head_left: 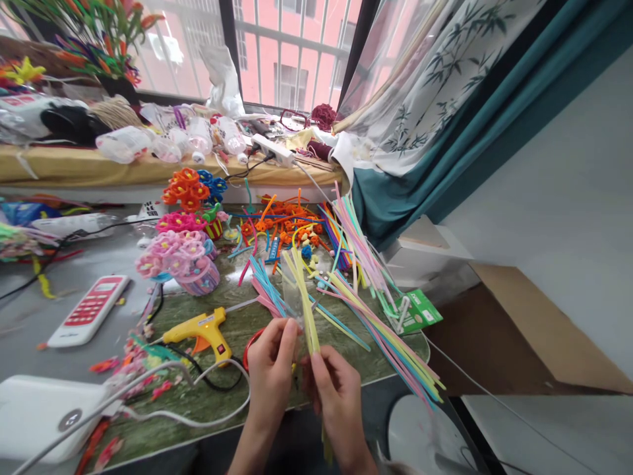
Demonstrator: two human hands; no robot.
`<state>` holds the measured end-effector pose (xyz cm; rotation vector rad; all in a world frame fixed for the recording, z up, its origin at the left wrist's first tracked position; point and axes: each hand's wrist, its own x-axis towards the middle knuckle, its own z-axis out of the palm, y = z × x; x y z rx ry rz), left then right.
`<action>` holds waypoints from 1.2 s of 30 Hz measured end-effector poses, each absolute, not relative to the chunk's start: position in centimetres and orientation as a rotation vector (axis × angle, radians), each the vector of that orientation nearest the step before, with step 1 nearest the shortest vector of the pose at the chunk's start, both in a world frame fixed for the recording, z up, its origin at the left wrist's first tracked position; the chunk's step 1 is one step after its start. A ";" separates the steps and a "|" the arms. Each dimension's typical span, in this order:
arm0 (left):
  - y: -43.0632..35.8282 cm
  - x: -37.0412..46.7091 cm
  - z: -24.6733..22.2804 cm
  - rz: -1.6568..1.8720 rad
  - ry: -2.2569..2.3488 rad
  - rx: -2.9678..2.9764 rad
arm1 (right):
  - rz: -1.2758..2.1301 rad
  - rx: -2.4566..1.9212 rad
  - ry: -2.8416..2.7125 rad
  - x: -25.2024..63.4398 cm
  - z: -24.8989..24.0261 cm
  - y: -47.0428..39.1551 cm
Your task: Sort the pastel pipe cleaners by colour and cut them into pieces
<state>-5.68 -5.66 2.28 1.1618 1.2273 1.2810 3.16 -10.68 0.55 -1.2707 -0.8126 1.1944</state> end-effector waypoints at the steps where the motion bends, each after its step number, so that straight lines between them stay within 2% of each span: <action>1: -5.7 -5.7 2.3 1.280 1.226 1.160 | 1.196 -1.269 -0.812 3.2 0.6 -10.6; 36: -5.7 -5.5 2.2 1.277 1.249 1.160 | 1.165 -1.290 -0.820 3.3 1.1 -10.5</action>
